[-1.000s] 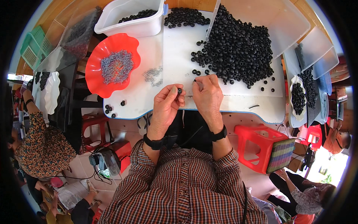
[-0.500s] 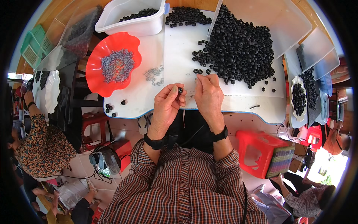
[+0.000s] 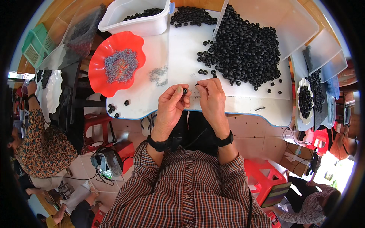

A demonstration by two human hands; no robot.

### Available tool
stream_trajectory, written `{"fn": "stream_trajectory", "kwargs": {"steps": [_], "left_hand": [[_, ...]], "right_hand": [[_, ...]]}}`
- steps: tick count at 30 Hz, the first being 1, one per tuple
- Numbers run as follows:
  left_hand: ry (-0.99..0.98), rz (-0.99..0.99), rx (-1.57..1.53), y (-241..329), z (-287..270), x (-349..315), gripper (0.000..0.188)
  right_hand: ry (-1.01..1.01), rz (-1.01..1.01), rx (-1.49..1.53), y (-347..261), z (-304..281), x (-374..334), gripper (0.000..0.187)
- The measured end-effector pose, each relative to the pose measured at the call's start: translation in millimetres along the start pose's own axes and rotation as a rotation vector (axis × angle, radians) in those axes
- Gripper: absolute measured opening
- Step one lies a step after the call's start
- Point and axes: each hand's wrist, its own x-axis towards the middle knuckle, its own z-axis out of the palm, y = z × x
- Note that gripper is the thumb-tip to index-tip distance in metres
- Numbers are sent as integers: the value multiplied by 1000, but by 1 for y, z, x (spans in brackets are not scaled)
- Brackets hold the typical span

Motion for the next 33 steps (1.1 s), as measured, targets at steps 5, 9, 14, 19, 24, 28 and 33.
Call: {"fn": "stream_trajectory", "kwargs": {"steps": [5, 9, 14, 19, 24, 28, 33], "left_hand": [[-4, 5, -8, -2, 1, 1, 21], [5, 26, -8, -4, 1, 1, 20], [-6, 35, 11, -6, -1, 1, 20], [-1, 29, 15, -5, 2, 1, 20], [4, 43, 10, -5, 2, 1, 20], [19, 42, 11, -6, 2, 2, 19], [19, 61, 18, -7, 3, 2, 19]], "right_hand": [[-75, 69, 244, -10, -2, -11, 7], [-76, 26, 263, -16, -1, -13, 8], [-68, -13, 270, -19, 0, -14, 9], [-58, 91, 415, -13, 1, -17, 8], [-40, 46, 475, -10, 7, -17, 8], [-40, 70, 551, -8, 9, -18, 8], [-37, 77, 546, -5, 11, -18, 8]]}}
